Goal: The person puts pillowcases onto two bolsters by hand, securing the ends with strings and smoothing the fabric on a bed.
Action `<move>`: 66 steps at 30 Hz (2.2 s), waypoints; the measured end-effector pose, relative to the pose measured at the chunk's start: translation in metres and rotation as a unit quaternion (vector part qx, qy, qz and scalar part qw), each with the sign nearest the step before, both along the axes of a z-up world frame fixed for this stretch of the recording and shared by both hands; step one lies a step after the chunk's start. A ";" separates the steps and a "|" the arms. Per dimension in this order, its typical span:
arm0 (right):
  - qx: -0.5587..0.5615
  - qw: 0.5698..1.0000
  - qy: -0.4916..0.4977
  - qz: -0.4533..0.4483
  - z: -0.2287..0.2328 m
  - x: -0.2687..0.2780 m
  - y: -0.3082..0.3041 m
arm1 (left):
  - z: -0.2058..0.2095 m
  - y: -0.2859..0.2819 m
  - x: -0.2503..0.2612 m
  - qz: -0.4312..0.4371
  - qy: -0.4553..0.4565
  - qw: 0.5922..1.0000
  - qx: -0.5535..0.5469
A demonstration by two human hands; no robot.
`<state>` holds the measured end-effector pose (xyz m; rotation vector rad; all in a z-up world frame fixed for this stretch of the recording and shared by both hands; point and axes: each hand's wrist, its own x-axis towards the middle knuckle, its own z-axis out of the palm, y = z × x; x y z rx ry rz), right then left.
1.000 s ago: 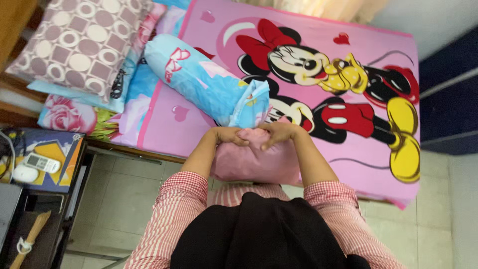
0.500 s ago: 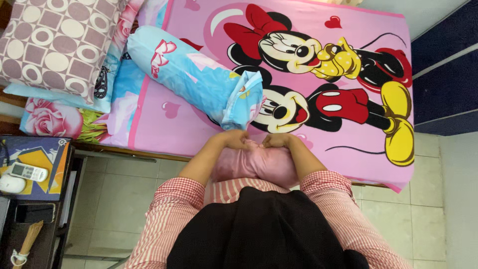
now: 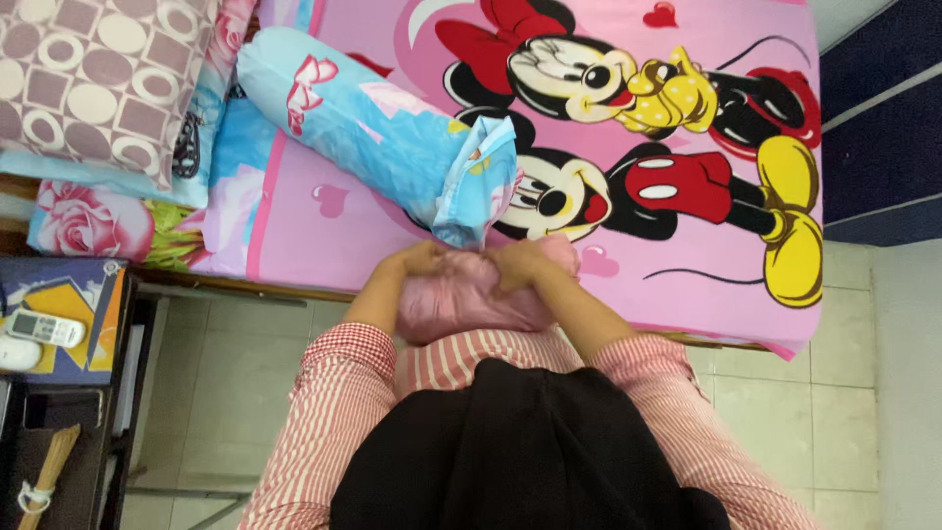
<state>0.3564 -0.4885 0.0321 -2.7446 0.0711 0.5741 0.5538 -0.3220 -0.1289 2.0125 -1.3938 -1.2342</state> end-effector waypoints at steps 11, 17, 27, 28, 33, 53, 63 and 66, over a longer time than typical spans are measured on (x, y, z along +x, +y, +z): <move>0.403 0.875 0.206 -0.171 -0.052 -0.013 -0.086 | 0.198 0.009 -0.070 -0.144 -0.316 0.931 0.116; 0.497 0.845 0.159 -0.121 0.021 -0.024 -0.120 | 0.188 -0.020 -0.050 -0.156 -0.182 0.971 -0.019; 0.367 0.883 -0.027 -0.293 0.097 -0.085 -0.237 | 0.269 -0.153 -0.049 -0.070 -0.225 0.952 -0.197; 0.355 0.885 -0.048 -0.297 0.107 -0.090 -0.246 | 0.275 -0.166 -0.052 -0.060 -0.223 0.947 -0.225; 0.320 0.884 -0.172 -0.293 0.168 -0.110 -0.279 | 0.312 -0.236 -0.068 -0.012 -0.345 0.877 -0.336; 0.225 0.934 0.011 -0.278 -0.078 -0.167 -0.283 | 0.116 -0.229 -0.152 -0.033 -0.175 0.983 -0.039; 0.420 0.768 -0.016 -0.483 -0.110 -0.183 -0.328 | 0.130 -0.193 -0.185 0.103 -0.344 0.865 -0.349; 0.403 0.777 -0.002 -0.484 -0.089 -0.178 -0.326 | 0.118 -0.206 -0.179 0.119 -0.223 0.901 -0.353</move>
